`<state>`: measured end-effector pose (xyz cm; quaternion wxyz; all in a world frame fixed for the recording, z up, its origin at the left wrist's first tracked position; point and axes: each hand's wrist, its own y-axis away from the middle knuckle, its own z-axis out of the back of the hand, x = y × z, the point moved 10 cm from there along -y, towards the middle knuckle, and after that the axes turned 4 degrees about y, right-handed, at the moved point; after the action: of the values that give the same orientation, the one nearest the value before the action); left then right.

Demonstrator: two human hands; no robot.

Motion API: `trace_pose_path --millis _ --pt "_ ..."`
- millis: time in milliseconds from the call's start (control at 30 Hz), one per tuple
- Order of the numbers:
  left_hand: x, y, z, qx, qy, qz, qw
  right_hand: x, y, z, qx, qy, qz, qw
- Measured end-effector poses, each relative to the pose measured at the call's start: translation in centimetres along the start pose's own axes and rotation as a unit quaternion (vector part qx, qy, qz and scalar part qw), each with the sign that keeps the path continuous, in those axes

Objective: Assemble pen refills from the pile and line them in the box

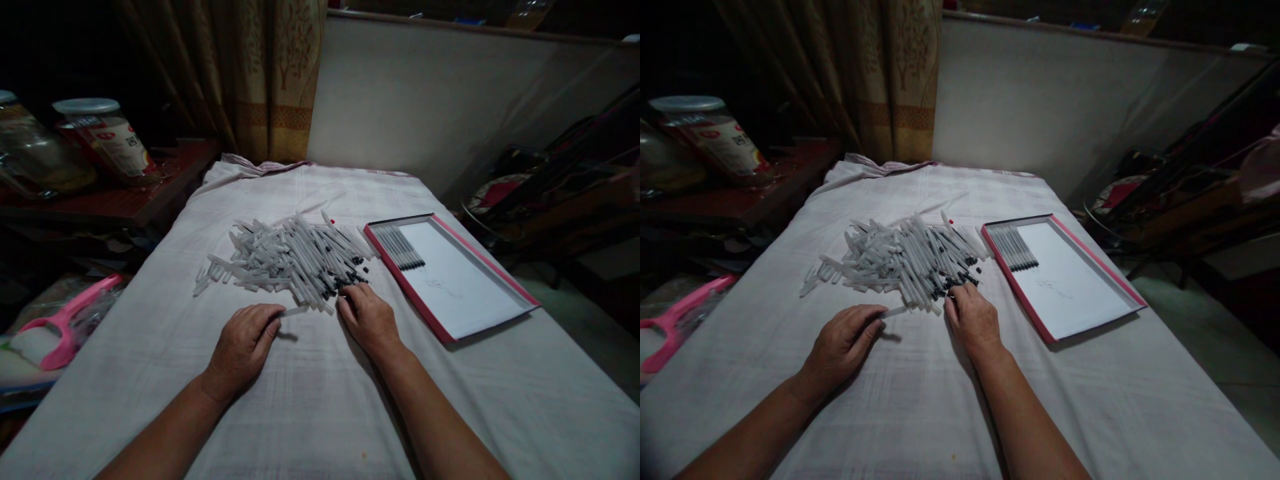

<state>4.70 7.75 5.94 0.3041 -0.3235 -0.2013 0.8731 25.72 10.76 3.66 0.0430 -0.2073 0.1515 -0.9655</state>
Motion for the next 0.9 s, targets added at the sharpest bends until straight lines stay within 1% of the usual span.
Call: trace_pose_path --millis 67,100,167,233,267,333,500,600,700,767,867,900 --pt "0.0 0.0 0.0 0.003 0.000 -0.001 1.000 -0.5 0.1 0.4 -0.013 -0.125 -0.039 0.991" --pt "-0.1 0.0 0.0 0.004 0.001 -0.001 1.000 -0.8 0.3 0.2 -0.007 -0.199 -0.068 0.978" --pt "-0.2 0.0 0.0 0.007 0.000 -0.004 1.000 -0.9 0.8 -1.0 0.027 -0.341 -0.128 0.931" --pt "-0.4 0.0 -0.1 0.011 -0.001 -0.010 1.000 -0.3 1.4 -2.1 0.057 -0.443 -0.169 0.878" --pt "-0.5 0.0 -0.2 0.014 -0.001 -0.014 1.000 0.1 1.6 -2.5 0.064 -0.475 -0.180 0.859" --pt "-0.6 0.0 -0.3 0.018 0.002 -0.017 1.000 0.9 1.9 -2.9 0.070 -0.507 -0.192 0.838" --pt "-0.8 0.0 -0.4 0.025 0.001 -0.019 0.999 2.0 2.5 -3.8 0.093 -0.531 -0.204 0.817" --pt "-0.9 0.0 -0.4 0.028 -0.003 -0.022 0.999 2.4 2.7 -3.9 0.099 -0.528 -0.190 0.822" --pt "-0.9 0.0 -0.4 0.029 -0.006 -0.020 0.999 2.8 2.7 -3.5 0.094 -0.508 -0.146 0.844" --pt "-0.9 0.0 -0.5 0.031 -0.006 -0.019 0.999 3.0 2.6 -2.9 0.075 -0.477 -0.106 0.869" --pt "-0.8 0.1 -0.6 0.036 -0.010 -0.022 0.999 3.5 2.4 -1.5 0.032 -0.398 -0.029 0.916" --pt "-0.8 0.1 -0.7 0.037 -0.011 -0.023 0.999 3.8 2.4 -1.1 0.021 -0.372 -0.004 0.928"
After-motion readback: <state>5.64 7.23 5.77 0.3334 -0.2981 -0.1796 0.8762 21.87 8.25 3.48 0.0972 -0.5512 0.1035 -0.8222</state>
